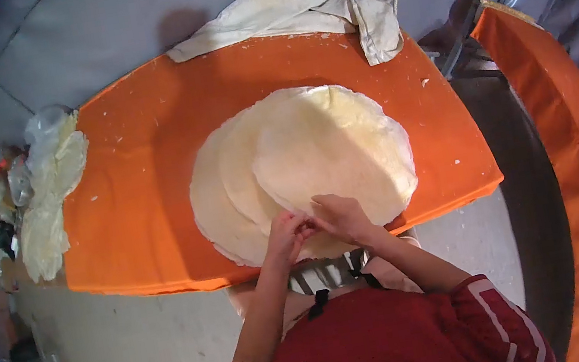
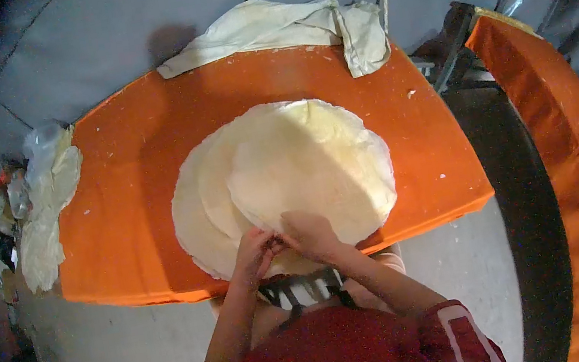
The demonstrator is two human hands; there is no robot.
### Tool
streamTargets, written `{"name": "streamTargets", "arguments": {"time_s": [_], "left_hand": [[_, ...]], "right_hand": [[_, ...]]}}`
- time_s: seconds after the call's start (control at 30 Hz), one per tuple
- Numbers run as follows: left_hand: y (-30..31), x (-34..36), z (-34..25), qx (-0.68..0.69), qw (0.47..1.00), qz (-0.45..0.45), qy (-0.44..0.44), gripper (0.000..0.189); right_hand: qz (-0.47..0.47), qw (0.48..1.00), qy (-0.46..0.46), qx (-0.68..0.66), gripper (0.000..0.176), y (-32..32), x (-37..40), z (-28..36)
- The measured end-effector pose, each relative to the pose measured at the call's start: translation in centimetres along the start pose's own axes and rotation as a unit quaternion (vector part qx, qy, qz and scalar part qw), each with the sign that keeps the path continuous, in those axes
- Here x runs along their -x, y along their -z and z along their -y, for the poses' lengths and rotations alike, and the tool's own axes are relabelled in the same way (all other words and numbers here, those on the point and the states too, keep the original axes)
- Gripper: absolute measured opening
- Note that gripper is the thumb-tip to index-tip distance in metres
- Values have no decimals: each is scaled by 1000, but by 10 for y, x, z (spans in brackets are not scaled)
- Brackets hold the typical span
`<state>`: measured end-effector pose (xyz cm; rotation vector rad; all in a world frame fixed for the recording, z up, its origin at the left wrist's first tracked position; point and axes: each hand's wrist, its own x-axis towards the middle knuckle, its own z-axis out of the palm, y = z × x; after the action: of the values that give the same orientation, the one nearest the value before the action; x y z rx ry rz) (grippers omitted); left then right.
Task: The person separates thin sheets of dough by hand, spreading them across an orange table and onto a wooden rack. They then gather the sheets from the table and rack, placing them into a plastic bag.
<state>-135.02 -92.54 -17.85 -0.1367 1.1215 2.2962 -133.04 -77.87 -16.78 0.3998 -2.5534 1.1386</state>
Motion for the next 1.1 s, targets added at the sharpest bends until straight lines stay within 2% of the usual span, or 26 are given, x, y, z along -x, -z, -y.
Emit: {"name": "streamTargets", "arguments": {"time_s": [0.03,0.07,0.13,0.23,0.3,0.37,0.43,0.47,0.53,0.57,0.63,0.67,0.7,0.73,0.77,0.8,0.87,0.9,0.93,0.97,1.0,1.03,1.07,1.1], "left_hand": [[0,3,-4,1,1000,10,10,9],[-1,6,-7,3,1000,19,20,10],[3,4,-7,-10,999,20,24,11],[1,3,-7,-60,998,4,15,14],[-4,5,-10,-98,995,-9,-1,15],[-9,8,-14,-133,988,-74,28,17],[-1,7,-10,-120,988,-80,51,17],[4,5,-5,-102,988,-92,76,17],[17,-7,9,-116,989,-84,39,17],[20,-10,14,-128,989,-79,4,18],[15,-8,16,-113,988,-102,-2,19],[13,-8,14,-96,987,-130,-8,20],[13,-8,14,-96,987,-130,-14,20],[13,-7,15,-47,990,-133,-22,21],[15,-5,18,-1,990,-135,-29,22],[19,-3,19,-3,991,-133,-29,22],[28,-7,24,-10,988,-149,-31,24],[24,-5,23,-10,989,-145,-34,24],[17,-2,20,-41,983,-177,-27,23],[14,-2,18,-71,975,-209,-21,22],[17,-4,22,-69,975,-208,-24,22],[24,-8,28,-51,979,-194,-34,21],[28,-10,32,-35,982,-180,-43,20],[26,-9,33,-36,982,-181,-42,20]], "right_hand": [[-44,999,-3,-28,25,-1,-1,-1],[-45,999,-2,-27,25,2,-4,0],[96,995,-5,34,21,8,-7,4],[122,987,6,107,13,-2,-9,-4],[88,988,-20,128,13,-4,-12,3],[49,986,-47,151,12,-2,-14,5],[-9,965,-156,212,14,2,-16,1],[-13,964,-156,214,14,1,-14,1],[42,976,-64,204,17,-5,-2,1],[39,976,-66,206,17,-11,6,-3],[-57,942,170,284,16,-25,12,-16],[-60,940,175,286,16,-22,5,-26],[69,978,41,194,16,-10,-5,-40],[198,971,-96,94,17,8,-15,-54],[181,983,-23,-17,20,41,-37,-74],[170,940,-287,-77,28,71,-64,-81],[81,993,-78,29,29,145,-118,-100],[40,996,-9,-77,26,183,-140,-65],[48,996,4,-71,24,212,-165,-100],[83,996,14,13,20,246,-185,-75],[41,997,-62,5,18,265,-201,-57],[-86,994,17,-66,17,272,-216,-65],[-66,976,-49,200,18,286,-222,-8],[-124,970,-36,205,18,298,-236,-19]]}}
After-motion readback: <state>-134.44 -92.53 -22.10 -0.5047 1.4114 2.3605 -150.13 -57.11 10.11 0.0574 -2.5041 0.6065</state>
